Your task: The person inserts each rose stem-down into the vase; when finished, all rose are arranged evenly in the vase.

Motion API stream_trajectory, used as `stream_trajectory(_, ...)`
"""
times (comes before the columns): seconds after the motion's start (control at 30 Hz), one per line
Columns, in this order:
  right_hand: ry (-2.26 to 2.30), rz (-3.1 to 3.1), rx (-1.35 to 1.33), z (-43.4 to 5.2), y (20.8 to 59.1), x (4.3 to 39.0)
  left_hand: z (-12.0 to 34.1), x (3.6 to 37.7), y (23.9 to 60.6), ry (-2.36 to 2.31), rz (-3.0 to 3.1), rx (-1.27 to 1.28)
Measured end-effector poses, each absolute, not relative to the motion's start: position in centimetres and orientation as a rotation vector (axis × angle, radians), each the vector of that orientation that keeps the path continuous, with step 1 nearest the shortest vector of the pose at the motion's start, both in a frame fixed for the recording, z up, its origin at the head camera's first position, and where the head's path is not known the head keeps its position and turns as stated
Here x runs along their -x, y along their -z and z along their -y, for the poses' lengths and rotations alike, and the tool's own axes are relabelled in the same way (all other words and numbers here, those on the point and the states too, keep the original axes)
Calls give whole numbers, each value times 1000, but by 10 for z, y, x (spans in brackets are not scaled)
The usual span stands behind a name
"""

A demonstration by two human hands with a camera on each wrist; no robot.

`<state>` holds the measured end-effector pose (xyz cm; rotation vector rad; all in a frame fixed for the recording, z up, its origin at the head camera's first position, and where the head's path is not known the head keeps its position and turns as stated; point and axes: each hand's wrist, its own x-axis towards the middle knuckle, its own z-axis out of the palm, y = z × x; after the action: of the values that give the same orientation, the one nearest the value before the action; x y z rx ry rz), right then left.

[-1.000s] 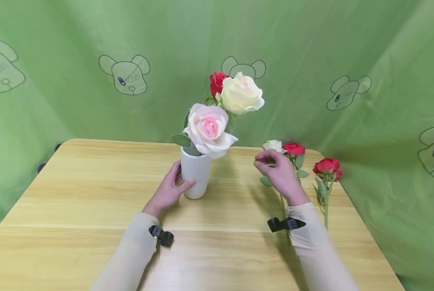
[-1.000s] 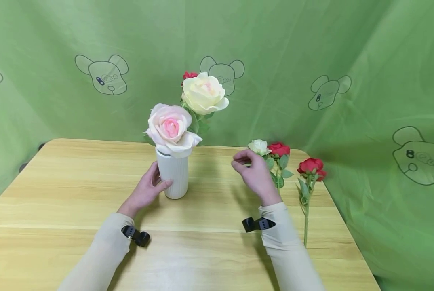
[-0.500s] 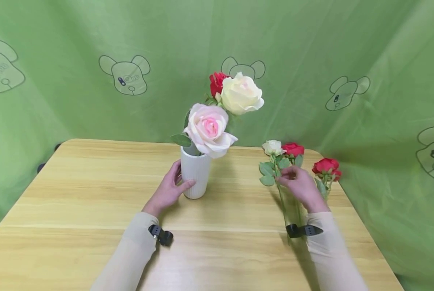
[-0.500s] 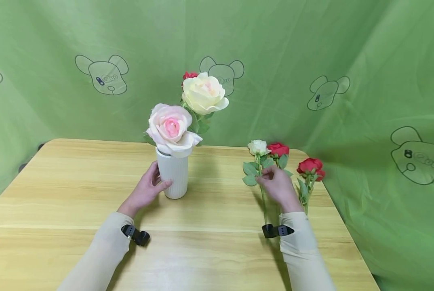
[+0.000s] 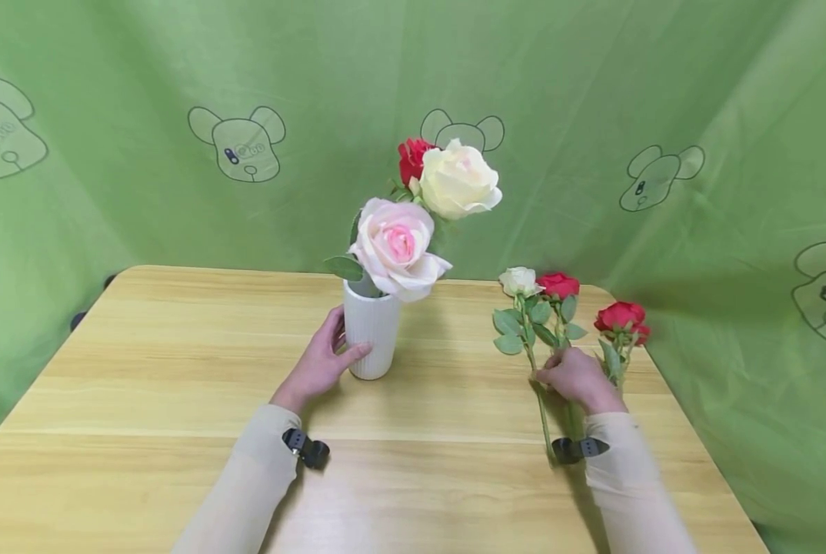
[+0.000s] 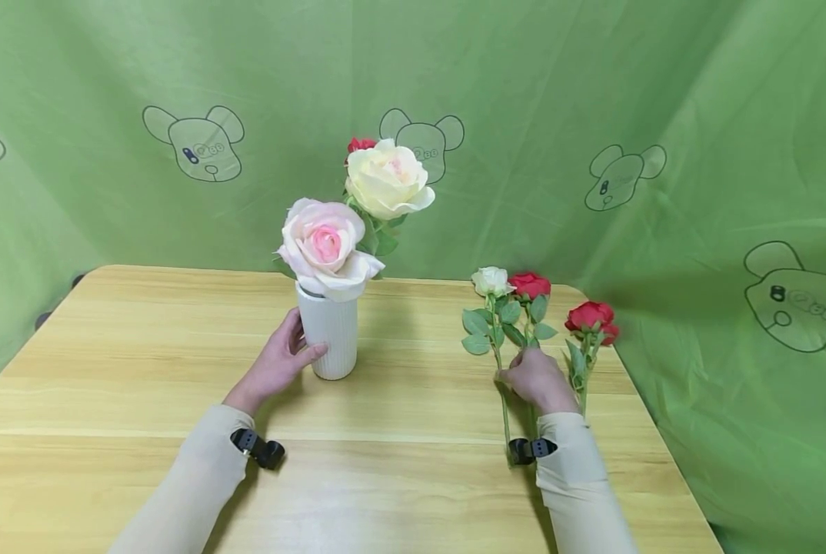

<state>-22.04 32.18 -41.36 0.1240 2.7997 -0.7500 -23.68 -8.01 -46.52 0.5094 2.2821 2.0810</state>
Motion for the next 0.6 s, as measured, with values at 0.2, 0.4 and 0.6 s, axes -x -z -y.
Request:
stream_trajectory(0.2, 694, -2800, -136, -323, 419, 219, 80, 236, 464, -2080, -2283, -514)
stream_trajectory(0.4, 724, -2772, -134, -322, 422, 217, 80, 236, 464, -2088, -2276, -524)
stream_trajectory(0.6, 931, -2670, -167, -320, 425, 217, 80, 237, 465, -2087, -2282, -519)
